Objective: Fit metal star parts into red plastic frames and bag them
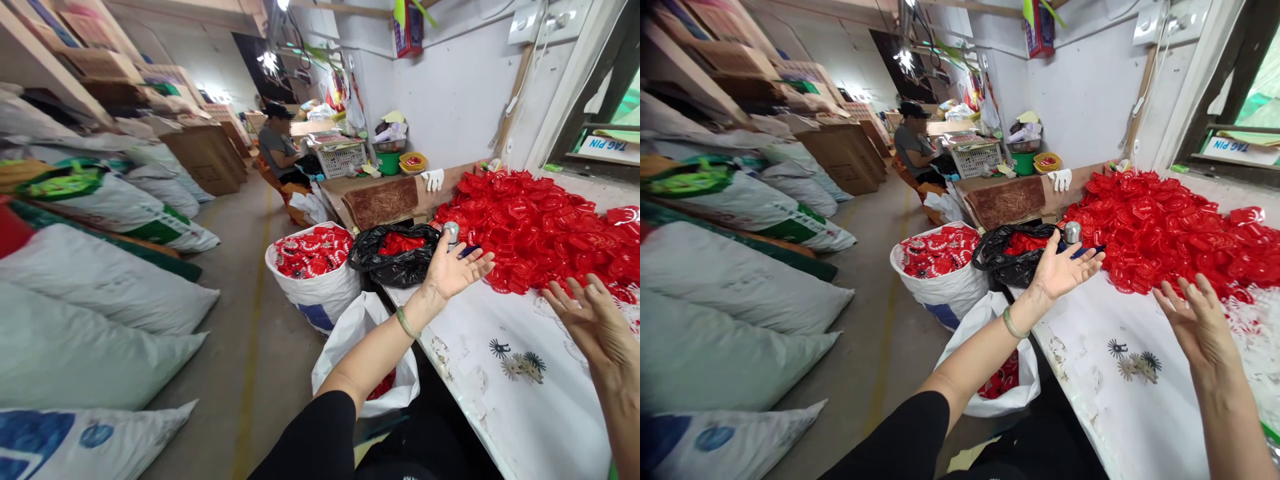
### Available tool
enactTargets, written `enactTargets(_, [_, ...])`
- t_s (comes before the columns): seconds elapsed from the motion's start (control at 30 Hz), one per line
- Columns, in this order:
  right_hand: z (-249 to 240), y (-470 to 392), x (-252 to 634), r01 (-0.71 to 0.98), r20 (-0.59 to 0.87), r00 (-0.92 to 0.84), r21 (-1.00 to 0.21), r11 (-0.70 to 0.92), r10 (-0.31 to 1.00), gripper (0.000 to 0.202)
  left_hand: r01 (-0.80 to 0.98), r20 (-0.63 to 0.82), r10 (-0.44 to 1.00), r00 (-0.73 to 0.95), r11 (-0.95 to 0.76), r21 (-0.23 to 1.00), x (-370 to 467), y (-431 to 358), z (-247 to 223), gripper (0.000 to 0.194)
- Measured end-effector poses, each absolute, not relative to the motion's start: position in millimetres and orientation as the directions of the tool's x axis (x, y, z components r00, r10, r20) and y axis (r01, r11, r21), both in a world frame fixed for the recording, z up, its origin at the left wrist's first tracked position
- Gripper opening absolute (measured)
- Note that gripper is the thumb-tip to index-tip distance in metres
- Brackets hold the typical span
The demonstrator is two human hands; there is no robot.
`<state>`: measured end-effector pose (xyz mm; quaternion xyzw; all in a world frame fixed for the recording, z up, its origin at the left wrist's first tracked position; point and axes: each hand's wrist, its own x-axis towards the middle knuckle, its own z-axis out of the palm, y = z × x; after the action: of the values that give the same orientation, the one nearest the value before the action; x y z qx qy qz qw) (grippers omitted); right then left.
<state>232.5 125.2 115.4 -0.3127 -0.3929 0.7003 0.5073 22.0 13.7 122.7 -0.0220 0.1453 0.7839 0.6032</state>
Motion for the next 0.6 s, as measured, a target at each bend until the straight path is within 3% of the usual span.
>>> enactTargets(0.2, [150.8,143.4,243.9,-0.473,0.088,-0.260,-0.880,-0.047,0.961,0.050,-0.945,-0.072,0.968,-0.238,-0.214,0.248,19.6,47.3,169.2,0.079])
enactTargets(0.37, [166.4,174.9,259.2,-0.507,0.208,-0.266,-0.861,0.047,0.941,0.043,-0.910,0.024,0.963,-0.268,-0.261,0.323,15.1,68.0,196.0,0.063])
enactTargets(0.6, [154.4,176.5,259.0,-0.521,0.105,-0.203,-0.854,-0.016,0.973,0.053,-0.927,-0.023,0.968,-0.251,-0.234,0.293,16.1,60.2,176.0,0.072])
